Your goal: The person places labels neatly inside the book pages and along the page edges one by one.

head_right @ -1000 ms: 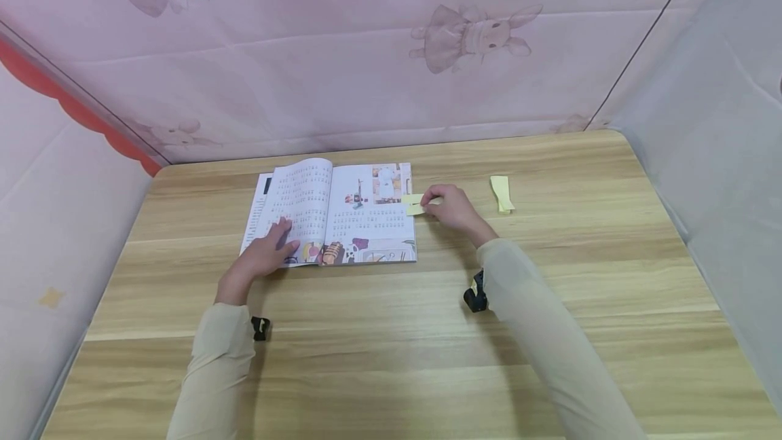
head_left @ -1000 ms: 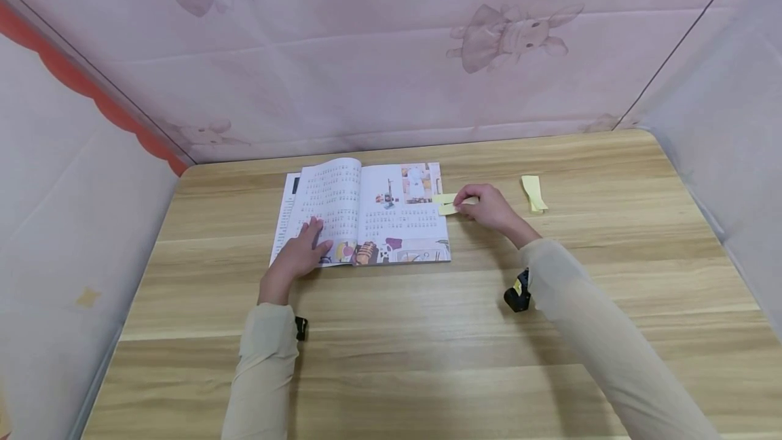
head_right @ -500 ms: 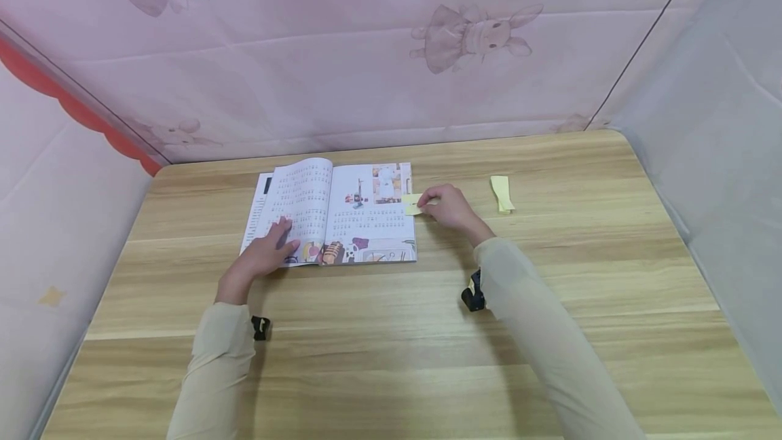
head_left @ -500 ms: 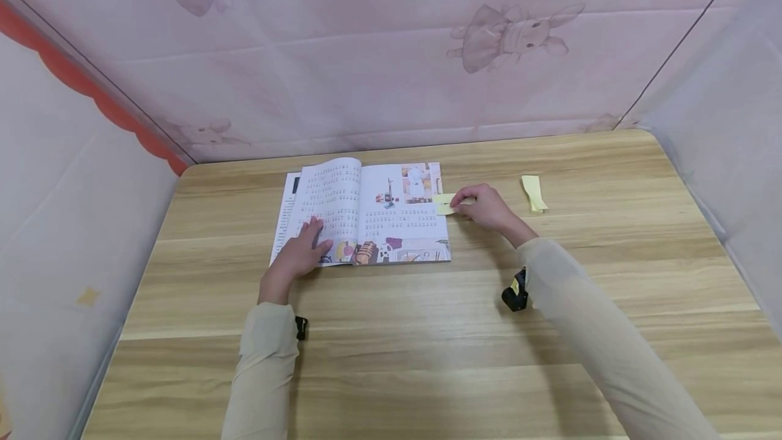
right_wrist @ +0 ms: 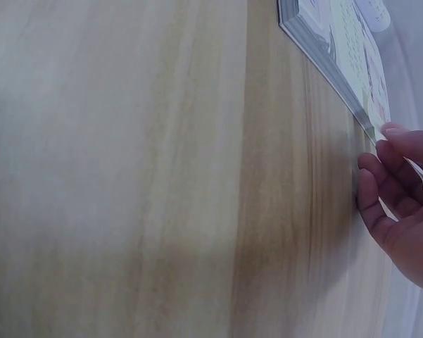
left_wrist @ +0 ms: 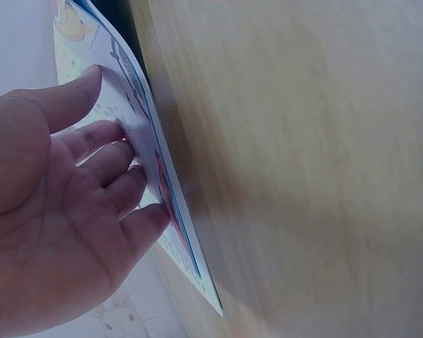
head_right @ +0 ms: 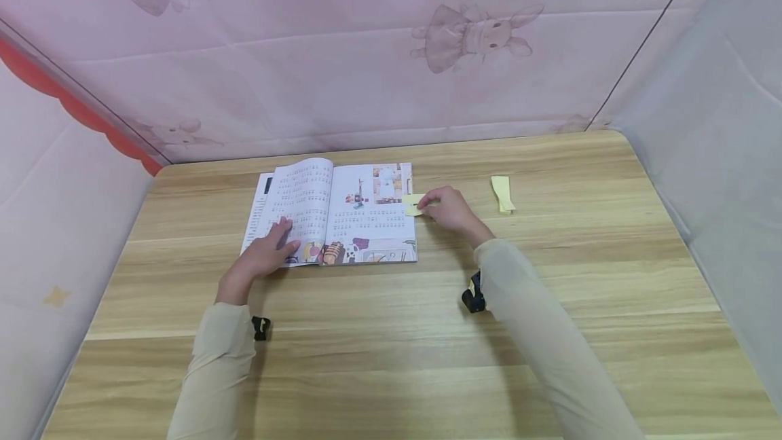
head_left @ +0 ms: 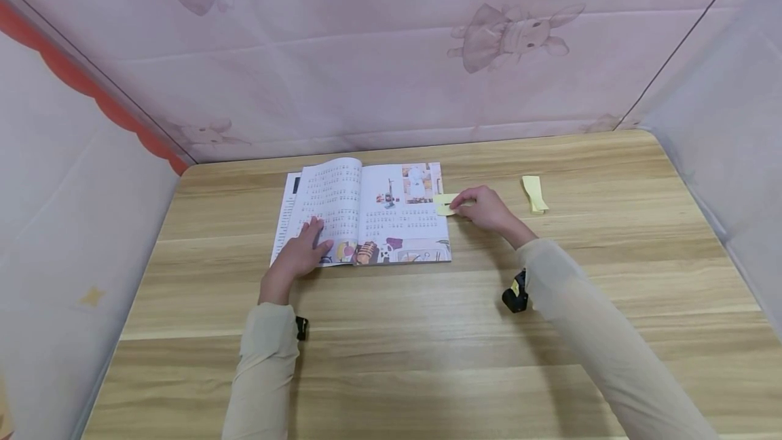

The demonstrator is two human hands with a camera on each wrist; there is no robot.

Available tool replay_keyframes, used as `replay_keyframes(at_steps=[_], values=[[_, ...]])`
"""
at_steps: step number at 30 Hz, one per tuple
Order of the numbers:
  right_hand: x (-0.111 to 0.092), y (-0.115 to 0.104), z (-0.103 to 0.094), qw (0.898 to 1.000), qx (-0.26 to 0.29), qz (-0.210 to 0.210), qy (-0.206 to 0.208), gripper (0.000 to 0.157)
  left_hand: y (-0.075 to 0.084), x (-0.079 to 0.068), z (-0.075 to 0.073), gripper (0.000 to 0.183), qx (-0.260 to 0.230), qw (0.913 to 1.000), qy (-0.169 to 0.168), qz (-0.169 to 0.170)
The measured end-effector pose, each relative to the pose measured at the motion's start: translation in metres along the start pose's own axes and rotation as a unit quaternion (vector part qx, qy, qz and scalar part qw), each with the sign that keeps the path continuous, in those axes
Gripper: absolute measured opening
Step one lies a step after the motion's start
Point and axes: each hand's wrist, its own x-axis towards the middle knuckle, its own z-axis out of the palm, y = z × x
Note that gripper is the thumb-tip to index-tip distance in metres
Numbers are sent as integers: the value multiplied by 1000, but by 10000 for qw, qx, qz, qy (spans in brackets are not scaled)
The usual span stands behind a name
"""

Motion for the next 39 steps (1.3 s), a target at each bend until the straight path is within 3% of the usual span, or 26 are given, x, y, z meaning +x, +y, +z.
replay_keyframes(at_steps=[31, 39], values=[[-1, 0, 6, 9986, 19, -473, -256, 18, 0, 0, 0, 60, -27, 10000, -26, 37], [-1, 1, 4, 9986, 31, -313, -425, 21, 0, 0, 0, 60, 8, 10000, -16, 29]])
